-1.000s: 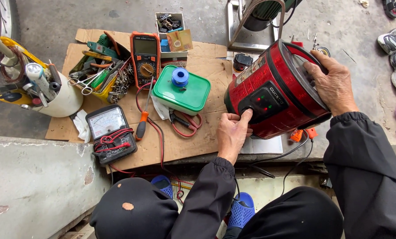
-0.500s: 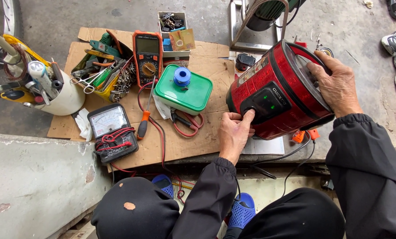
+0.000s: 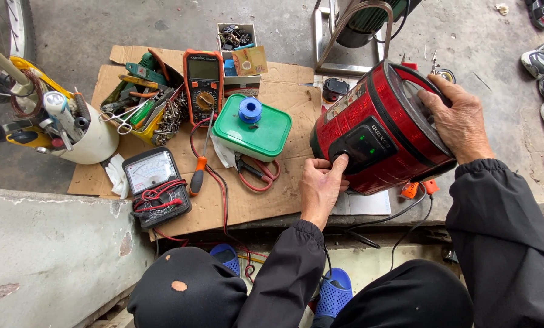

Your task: Testing a repaired rice cooker by checking its components with a screwdriver, plugging it into a power source, and verifying the control panel functions.

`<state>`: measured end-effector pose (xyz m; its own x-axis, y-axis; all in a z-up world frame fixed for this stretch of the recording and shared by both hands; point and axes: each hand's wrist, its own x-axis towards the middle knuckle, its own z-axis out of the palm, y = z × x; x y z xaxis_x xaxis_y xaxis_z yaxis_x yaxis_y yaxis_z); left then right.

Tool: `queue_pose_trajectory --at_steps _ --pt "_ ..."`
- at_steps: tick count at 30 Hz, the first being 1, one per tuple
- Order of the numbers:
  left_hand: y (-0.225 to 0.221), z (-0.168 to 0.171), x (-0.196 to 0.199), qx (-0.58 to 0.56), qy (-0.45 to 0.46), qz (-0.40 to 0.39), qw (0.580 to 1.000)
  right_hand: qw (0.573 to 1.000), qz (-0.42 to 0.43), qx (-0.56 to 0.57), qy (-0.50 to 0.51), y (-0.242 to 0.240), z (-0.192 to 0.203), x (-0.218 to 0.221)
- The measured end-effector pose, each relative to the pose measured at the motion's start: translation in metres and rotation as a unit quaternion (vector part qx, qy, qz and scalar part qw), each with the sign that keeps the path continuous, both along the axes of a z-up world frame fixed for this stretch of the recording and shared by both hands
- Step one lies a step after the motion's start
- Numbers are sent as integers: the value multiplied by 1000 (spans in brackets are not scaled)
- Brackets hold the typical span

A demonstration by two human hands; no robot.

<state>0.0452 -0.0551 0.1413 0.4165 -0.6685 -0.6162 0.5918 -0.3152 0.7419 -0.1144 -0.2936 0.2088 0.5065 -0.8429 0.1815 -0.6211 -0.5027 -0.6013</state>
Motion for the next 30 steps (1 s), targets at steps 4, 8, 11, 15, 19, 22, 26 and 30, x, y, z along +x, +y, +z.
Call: queue_pose_trajectory --at_steps 4,8,11,15,19,22,26,30 --pt "-1 -4 -1 -2 -7 -3 1000 1000 -3 -4 -1 2 1 1" --pt "-1 -4 -1 0 -4 2 1000 1000 -17 9 4 4 2 2" --pt "1 -1 0 4 -2 -2 1000 1000 -15 7 1 4 2 2" --pt "6 11 4 0 3 -1 1000 1000 -20 14 -3 15 13 10" --pt "1 -14 -4 33 -87 -7 996 999 -24 -47 4 2 3 6" --pt "6 -7 -4 3 -17 25 1000 999 -40 -32 10 6 3 11" --pt "21 -5 -9 56 -8 23 998 995 -92 45 14 26 2 17" --pt "36 -7 -10 79 42 25 996 997 -72 -6 34 48 -12 18"
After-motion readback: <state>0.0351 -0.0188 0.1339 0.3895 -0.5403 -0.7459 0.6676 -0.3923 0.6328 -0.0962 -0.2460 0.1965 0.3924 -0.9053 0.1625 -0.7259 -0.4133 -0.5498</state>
